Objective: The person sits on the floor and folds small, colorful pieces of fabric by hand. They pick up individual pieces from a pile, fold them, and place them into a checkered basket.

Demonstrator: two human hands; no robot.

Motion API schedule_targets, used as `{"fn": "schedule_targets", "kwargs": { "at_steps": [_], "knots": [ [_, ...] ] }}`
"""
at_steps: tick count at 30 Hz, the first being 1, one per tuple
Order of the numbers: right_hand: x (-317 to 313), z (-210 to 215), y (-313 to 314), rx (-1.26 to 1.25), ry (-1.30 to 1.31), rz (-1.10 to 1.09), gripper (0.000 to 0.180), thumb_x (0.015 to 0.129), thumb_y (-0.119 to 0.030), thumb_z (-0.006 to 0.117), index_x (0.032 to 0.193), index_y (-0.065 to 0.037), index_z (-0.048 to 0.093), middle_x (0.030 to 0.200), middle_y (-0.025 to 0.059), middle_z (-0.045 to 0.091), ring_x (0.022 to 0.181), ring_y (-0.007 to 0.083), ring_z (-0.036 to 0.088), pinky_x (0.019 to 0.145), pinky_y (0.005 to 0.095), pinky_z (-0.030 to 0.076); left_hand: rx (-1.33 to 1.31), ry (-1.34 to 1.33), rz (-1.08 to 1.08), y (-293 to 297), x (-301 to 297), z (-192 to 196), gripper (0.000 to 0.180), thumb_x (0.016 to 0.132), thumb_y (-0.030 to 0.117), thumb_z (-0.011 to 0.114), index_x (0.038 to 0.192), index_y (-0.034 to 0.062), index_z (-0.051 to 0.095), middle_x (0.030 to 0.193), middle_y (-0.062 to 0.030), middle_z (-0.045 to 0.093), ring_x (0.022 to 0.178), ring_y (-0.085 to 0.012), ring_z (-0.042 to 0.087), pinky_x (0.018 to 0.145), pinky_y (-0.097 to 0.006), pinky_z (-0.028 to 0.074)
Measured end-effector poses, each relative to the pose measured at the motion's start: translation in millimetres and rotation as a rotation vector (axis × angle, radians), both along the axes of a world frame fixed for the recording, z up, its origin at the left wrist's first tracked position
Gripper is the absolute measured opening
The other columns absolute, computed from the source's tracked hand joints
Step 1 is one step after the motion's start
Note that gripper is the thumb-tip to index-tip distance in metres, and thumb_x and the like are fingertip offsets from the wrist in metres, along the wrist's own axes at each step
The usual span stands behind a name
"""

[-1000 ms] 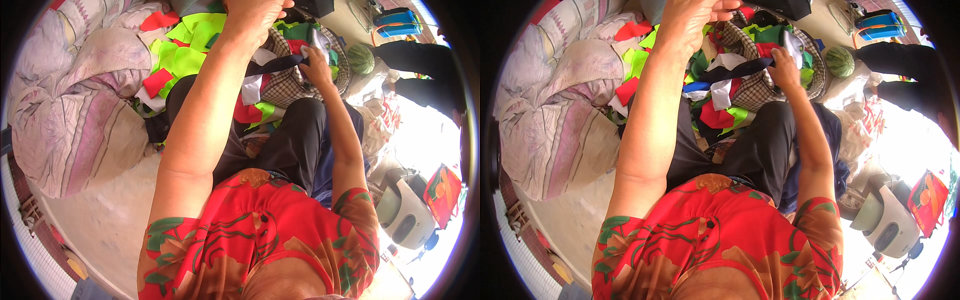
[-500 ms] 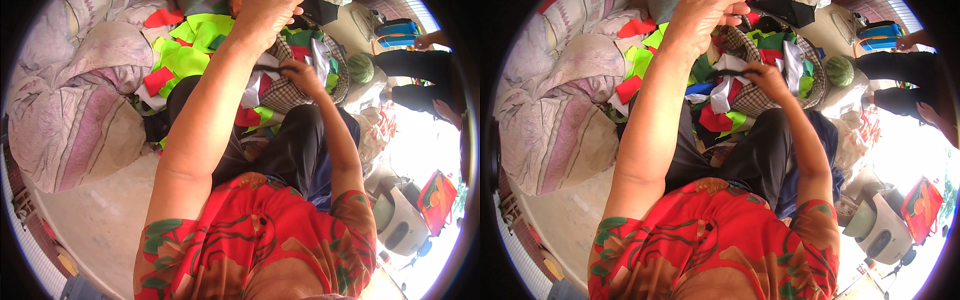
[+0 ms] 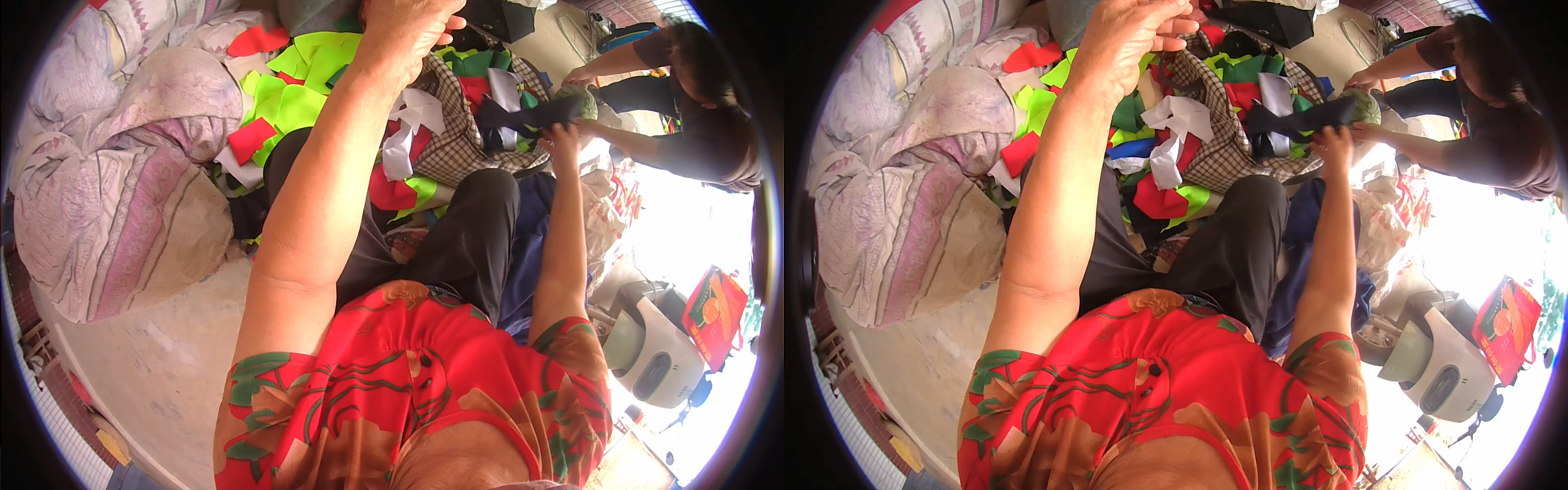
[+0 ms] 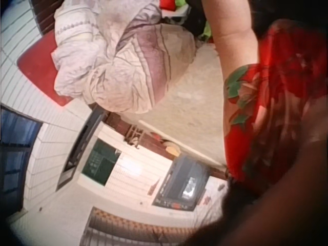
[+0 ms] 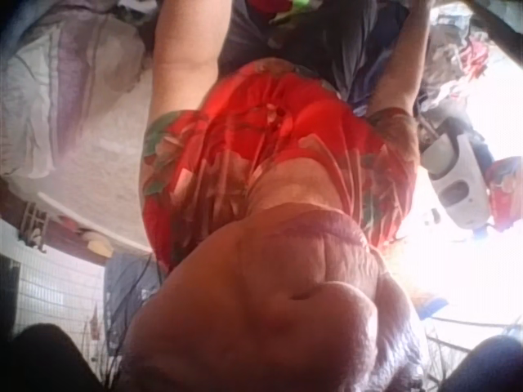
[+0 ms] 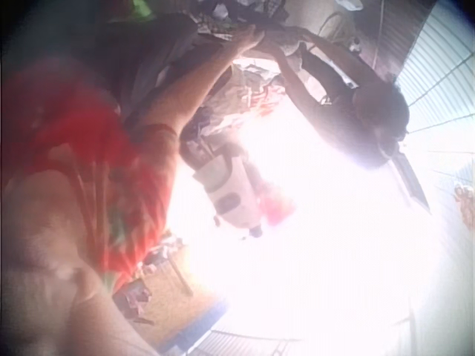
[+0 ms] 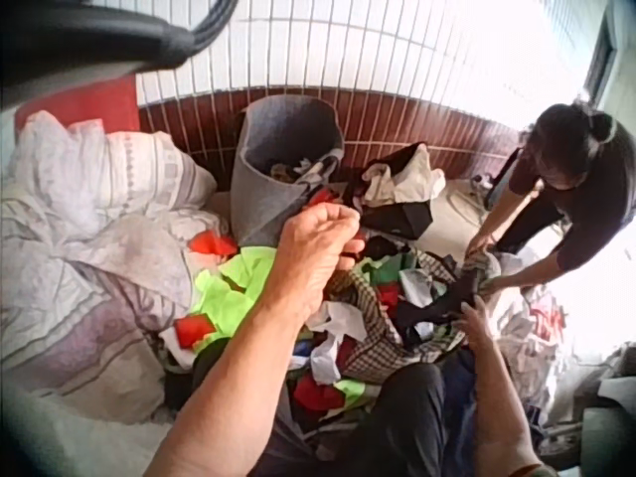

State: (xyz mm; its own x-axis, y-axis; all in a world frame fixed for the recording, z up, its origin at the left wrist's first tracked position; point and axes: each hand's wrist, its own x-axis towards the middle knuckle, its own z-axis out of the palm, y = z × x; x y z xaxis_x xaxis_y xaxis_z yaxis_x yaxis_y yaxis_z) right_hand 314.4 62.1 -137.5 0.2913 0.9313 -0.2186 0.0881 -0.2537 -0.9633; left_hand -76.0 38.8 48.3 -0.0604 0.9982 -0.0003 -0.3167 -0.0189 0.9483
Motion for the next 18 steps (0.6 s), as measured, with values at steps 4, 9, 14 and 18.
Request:
{"fn": "schedule_targets", "kwargs": {
  "at_steps": [4, 9, 14, 18],
  "knots": [
    [-27.5, -20.4, -32.4, -0.110, -0.411, 0.271, 0.047, 0.083, -0.014, 0.062, 0.128, -0.006, 0.052, 0.094, 0.0117, 0.061, 0.072, 0.0185, 0.061, 0.057, 0.0309, 0.052, 0.005, -0.017, -0.015, 0.5, 1.3, -2.2, 0.017, 0.088, 0.019, 0.060, 0.095, 0.0040, 0.061, 0.081, -0.0017, 0.062, 0.070, -0.0100, 0.061, 0.057, -0.021, 0.047],
    [-65.7, -20.8, -70.8, 0.186, -0.708, 0.450, 0.044, 0.081, -0.020, 0.067, 0.121, -0.005, 0.055, 0.128, 0.0209, 0.046, 0.103, 0.0312, 0.056, 0.084, 0.0355, 0.049, -0.021, -0.021, -0.007, -0.1, 3.0, -1.7, 0.015, 0.088, 0.018, 0.061, 0.096, 0.0045, 0.060, 0.084, -0.0022, 0.062, 0.071, -0.0108, 0.062, 0.057, -0.021, 0.048],
    [-93.7, -4.7, -122.8, 0.086, -1.028, 0.629, 0.034, 0.083, -0.035, 0.064, 0.111, -0.016, 0.065, 0.119, 0.0088, 0.059, 0.112, 0.0303, 0.053, 0.091, 0.0459, 0.044, 0.097, 0.061, -0.047, 4.9, 4.7, -15.3, 0.022, 0.086, 0.021, 0.064, 0.100, 0.0032, 0.063, 0.091, -0.0055, 0.066, 0.081, -0.0132, 0.065, 0.068, -0.024, 0.051],
    [-96.9, 2.3, -138.9, 0.117, -0.962, 0.426, 0.038, 0.081, -0.039, 0.065, 0.111, -0.017, 0.065, 0.120, 0.0083, 0.057, 0.113, 0.0310, 0.051, 0.092, 0.0473, 0.043, 0.058, 0.062, -0.038, 0.5, 16.8, -10.9, 0.023, 0.087, 0.021, 0.064, 0.102, 0.0040, 0.063, 0.095, -0.0049, 0.066, 0.082, -0.0123, 0.064, 0.068, -0.024, 0.050]
  ]
}}
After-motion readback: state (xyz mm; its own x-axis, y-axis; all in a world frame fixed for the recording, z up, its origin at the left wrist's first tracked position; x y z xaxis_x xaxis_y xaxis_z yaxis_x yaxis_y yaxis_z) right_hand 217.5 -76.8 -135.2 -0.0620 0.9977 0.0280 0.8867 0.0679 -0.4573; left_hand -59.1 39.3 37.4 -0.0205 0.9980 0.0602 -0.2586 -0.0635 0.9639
